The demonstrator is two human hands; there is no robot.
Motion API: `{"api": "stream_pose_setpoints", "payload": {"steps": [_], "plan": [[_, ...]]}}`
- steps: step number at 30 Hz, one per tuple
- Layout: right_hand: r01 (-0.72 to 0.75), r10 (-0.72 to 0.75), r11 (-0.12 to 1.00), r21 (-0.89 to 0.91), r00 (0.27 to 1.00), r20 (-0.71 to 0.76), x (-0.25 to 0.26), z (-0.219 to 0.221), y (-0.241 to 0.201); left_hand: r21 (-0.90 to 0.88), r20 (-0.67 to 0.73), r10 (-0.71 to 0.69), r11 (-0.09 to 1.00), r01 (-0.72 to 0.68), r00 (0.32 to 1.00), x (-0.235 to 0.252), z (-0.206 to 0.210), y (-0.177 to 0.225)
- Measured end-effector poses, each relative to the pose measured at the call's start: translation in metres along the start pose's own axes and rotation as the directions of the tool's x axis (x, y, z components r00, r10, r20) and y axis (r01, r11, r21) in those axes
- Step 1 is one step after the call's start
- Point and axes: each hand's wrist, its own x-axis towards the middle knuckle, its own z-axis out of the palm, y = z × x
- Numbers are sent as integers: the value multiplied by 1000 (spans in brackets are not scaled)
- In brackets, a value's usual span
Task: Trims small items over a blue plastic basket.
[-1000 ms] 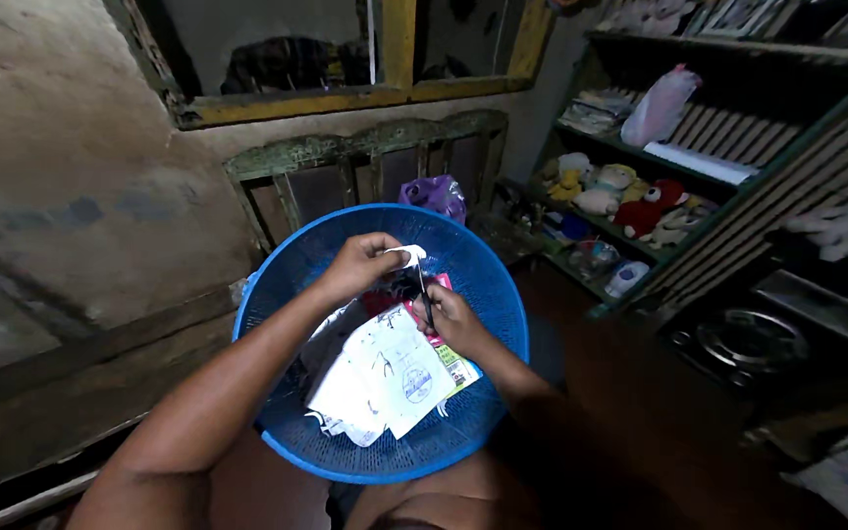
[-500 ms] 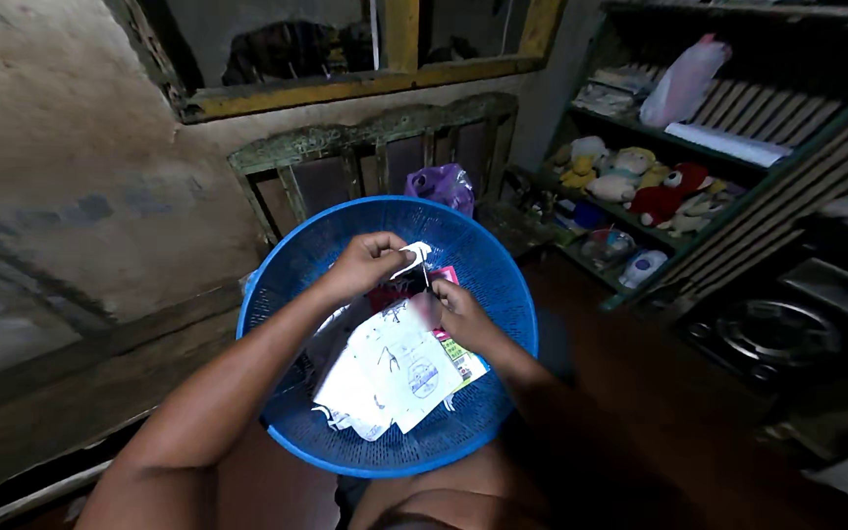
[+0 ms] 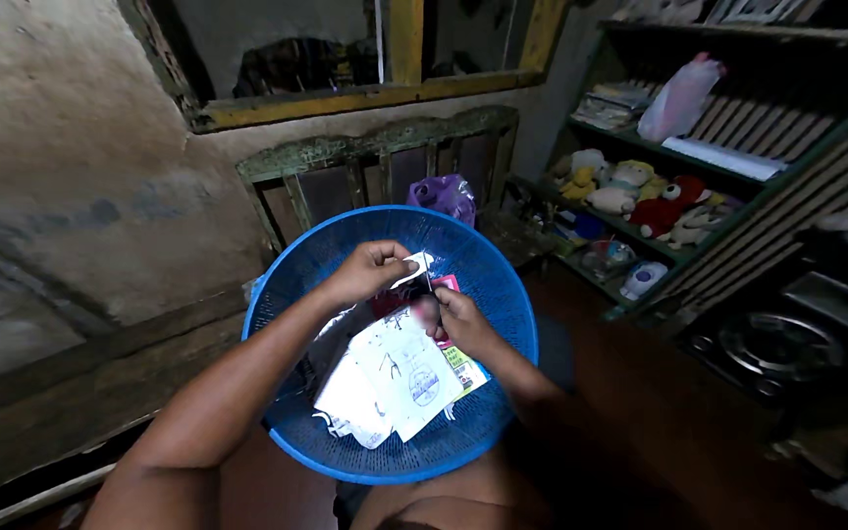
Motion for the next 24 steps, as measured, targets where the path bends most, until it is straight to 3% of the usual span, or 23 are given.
{"api": "stream_pose_setpoints", "payload": {"steps": [11, 18, 24], "plan": [[-51, 48, 997, -62, 998, -51, 11, -6, -1, -75, 111, -143, 985, 152, 983, 8, -8, -11], [-42, 39, 997, -59, 997, -60, 15, -3, -6, -118, -50, -101, 988, 95, 994, 13, -15, -10], [-34, 32, 998, -45, 998, -59, 18, -3, -4, -121, -103, -89, 990, 77, 991, 14, -12, -7]]}}
